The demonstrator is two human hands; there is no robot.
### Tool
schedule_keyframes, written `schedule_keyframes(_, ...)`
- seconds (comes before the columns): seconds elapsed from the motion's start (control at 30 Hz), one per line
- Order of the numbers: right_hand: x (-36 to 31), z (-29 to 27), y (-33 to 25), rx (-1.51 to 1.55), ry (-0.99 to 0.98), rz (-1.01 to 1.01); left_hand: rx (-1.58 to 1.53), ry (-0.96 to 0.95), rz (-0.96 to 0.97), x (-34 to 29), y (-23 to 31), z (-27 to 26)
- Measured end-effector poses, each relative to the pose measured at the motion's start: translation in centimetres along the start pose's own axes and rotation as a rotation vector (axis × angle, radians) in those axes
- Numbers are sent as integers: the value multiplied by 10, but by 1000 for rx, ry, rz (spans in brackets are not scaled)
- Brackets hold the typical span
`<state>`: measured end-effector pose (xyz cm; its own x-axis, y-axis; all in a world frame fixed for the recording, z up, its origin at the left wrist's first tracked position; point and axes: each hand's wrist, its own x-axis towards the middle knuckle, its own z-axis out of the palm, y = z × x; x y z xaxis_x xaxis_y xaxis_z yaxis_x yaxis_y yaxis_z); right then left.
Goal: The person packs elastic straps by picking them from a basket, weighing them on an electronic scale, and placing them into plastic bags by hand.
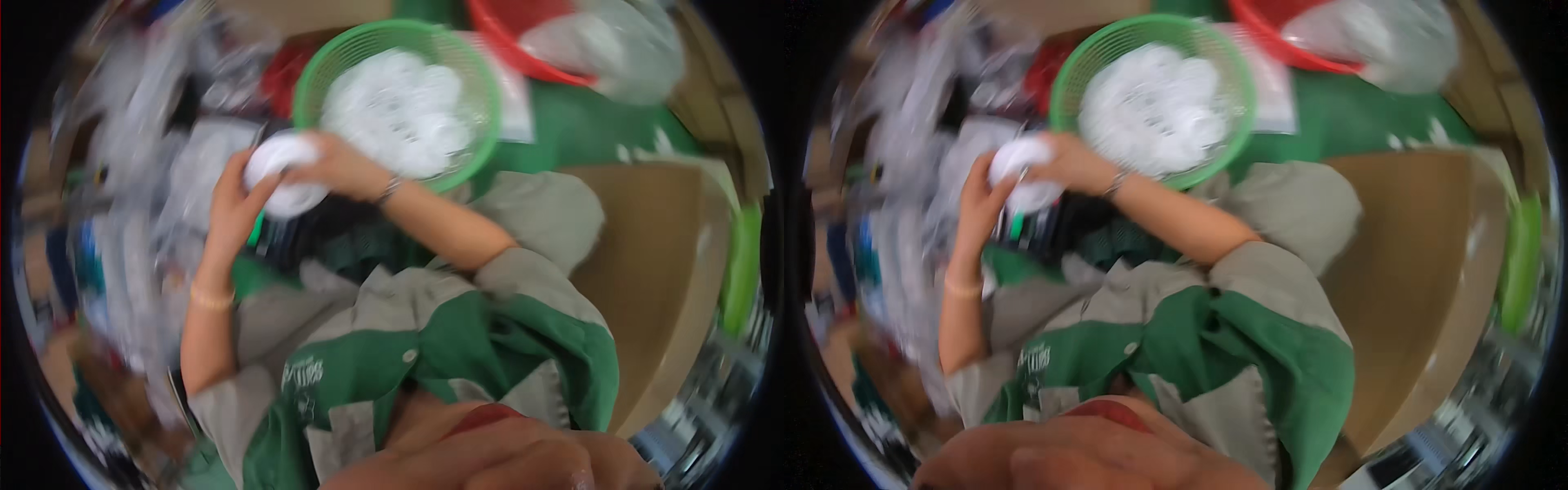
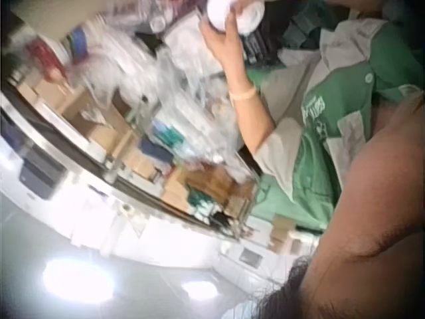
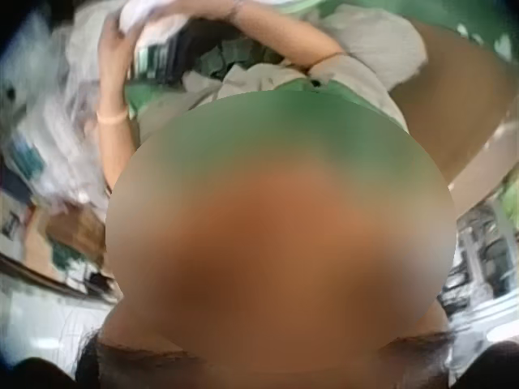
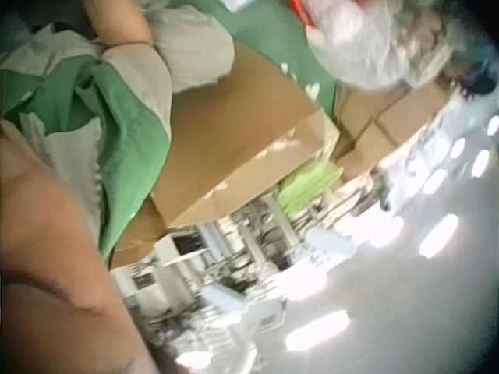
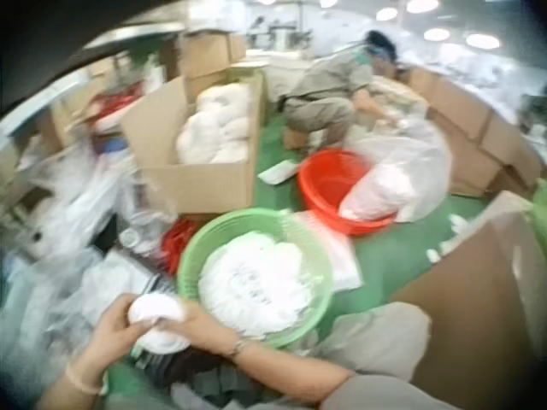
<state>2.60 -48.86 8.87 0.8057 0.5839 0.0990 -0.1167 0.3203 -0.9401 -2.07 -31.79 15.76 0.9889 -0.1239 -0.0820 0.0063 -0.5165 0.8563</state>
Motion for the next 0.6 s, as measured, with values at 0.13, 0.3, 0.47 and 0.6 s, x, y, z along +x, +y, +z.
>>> schedule_keyframes(0.13, 1, 2, -33, 218, 259, 81, -229, 71, -25, -13, 22, -13)
schedule_keyframes(0.3, 9, -32, -43, 109, 374, -124, -199, 310, 92, -23, 9, -53)
schedule_keyframes(0.47, 10, -41, -56, -167, 428, -228, -371, 577, 167, -23, 10, -77)
schedule_keyframes(0.6, 12, -43, -56, -216, 437, -219, -234, 655, 240, -24, 4, -93)
